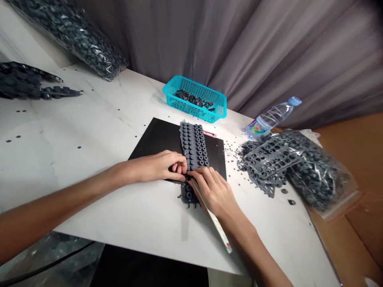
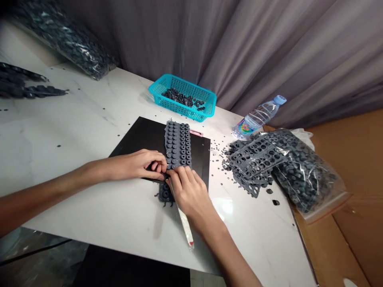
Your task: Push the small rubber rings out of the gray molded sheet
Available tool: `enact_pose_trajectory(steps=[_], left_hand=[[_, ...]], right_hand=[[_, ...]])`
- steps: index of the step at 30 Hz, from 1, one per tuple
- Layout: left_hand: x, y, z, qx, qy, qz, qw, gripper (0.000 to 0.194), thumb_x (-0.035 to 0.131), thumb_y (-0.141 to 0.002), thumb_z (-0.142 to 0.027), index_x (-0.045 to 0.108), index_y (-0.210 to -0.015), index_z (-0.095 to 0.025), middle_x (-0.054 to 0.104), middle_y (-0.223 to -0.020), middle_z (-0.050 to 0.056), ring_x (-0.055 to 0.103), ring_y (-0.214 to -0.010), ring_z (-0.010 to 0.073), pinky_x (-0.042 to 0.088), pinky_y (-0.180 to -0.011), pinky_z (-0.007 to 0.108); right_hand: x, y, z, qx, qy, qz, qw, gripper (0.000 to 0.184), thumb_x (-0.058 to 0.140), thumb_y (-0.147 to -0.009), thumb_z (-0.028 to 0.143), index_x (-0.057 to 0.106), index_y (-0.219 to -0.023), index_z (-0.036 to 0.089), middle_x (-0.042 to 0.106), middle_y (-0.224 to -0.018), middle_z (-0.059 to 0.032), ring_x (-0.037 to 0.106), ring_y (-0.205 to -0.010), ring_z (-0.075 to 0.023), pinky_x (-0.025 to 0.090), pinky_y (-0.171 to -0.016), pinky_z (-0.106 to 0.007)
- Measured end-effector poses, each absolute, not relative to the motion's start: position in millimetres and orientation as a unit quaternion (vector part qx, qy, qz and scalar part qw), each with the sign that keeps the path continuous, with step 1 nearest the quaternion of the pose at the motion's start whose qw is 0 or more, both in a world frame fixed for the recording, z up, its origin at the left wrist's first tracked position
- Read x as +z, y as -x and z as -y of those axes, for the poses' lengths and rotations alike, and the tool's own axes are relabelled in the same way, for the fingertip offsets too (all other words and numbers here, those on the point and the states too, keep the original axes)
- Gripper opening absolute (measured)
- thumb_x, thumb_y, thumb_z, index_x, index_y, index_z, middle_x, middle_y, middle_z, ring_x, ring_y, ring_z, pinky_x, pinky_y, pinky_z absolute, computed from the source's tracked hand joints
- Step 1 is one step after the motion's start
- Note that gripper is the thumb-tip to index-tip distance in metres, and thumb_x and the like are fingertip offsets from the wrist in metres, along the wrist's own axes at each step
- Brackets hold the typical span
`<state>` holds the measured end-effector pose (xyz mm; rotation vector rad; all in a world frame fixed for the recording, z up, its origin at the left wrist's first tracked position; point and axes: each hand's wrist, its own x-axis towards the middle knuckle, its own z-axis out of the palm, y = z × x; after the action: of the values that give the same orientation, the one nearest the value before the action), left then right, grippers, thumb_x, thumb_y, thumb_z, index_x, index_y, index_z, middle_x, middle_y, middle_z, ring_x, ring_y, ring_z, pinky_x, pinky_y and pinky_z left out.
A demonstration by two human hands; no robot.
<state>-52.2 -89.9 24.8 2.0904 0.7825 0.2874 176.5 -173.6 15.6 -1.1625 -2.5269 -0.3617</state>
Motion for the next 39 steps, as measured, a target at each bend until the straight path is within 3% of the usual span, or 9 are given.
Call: enact_pose_trajectory(steps=[8,13,18,23,29,39], left_hand=[[32.5,52.1,91.3,0.103,-0.839,-0.324,0.426,0.019,0.071,-0.088,-0.038,0.069,-0.094,-0.02,0.063,-0.086,-0.001,0.057,-0.083,0.0133,0.043,-0.072,0.024],[35.1,50.2,89.2,0.08,-0.845,-0.322,0.42,0.018,0.072,-0.087,-0.038,0.07,-0.091,-0.021,0.065,-0.085,-0.002,0.057,-0.08,0.0127,0.042,-0.071,0.024],[34.0,51.7,89.6,0.09,-0.841,-0.314,0.431,0.022,0.071,-0.087,-0.04,0.071,-0.094,-0.019,0.066,-0.089,0.0,0.057,-0.082,0.014,0.042,-0.072,0.025],[32.2,51.9,91.1,0.109,-0.838,-0.313,0.433,0.022,0.072,-0.087,-0.04,0.07,-0.092,-0.019,0.065,-0.086,0.0,0.056,-0.081,0.0139,0.042,-0.071,0.025],[30.0,51.1,89.6,0.118,-0.83,-0.313,0.445,0.022,0.072,-0.087,-0.039,0.07,-0.091,-0.018,0.062,-0.082,0.0,0.054,-0.077,0.0135,0.041,-0.067,0.024],[28.0,51.1,88.5,0.12,-0.832,-0.309,0.445,0.023,0.073,-0.086,-0.041,0.07,-0.09,-0.018,0.061,-0.08,-0.001,0.052,-0.076,0.0125,0.039,-0.065,0.024]], right_hand=[[12.8,-171.4,177.4,-0.095,0.441,0.875,0.179,0.02,0.052,-0.103,0.022,0.058,-0.12,0.013,0.066,-0.107,-0.0117,0.06,-0.094,-0.0243,0.05,-0.082,-0.038],[18.9,-181.1,168.2,-0.085,0.54,0.797,0.256,0.027,0.045,-0.106,0.026,0.056,-0.126,0.013,0.063,-0.111,-0.0138,0.063,-0.095,-0.0235,0.054,-0.078,-0.036],[30.8,-203.1,164.7,0.029,0.543,0.776,0.321,0.021,0.054,-0.103,0.031,0.066,-0.119,0.023,0.067,-0.107,-0.0068,0.066,-0.089,-0.0187,0.055,-0.08,-0.033],[36.1,-200.6,169.1,0.12,0.433,0.847,0.283,0.012,0.063,-0.099,0.031,0.069,-0.105,0.023,0.072,-0.098,-0.0051,0.065,-0.089,-0.0177,0.055,-0.081,-0.03],[30.8,-195.1,164.8,0.061,0.424,0.873,0.233,0.024,0.06,-0.1,0.045,0.07,-0.095,0.023,0.073,-0.089,-0.004,0.063,-0.081,-0.0169,0.051,-0.071,-0.027],[32.0,-190.1,166.3,0.012,0.419,0.881,0.218,0.021,0.059,-0.101,0.04,0.071,-0.097,0.024,0.072,-0.092,-0.0024,0.061,-0.082,-0.0154,0.047,-0.068,-0.025]])
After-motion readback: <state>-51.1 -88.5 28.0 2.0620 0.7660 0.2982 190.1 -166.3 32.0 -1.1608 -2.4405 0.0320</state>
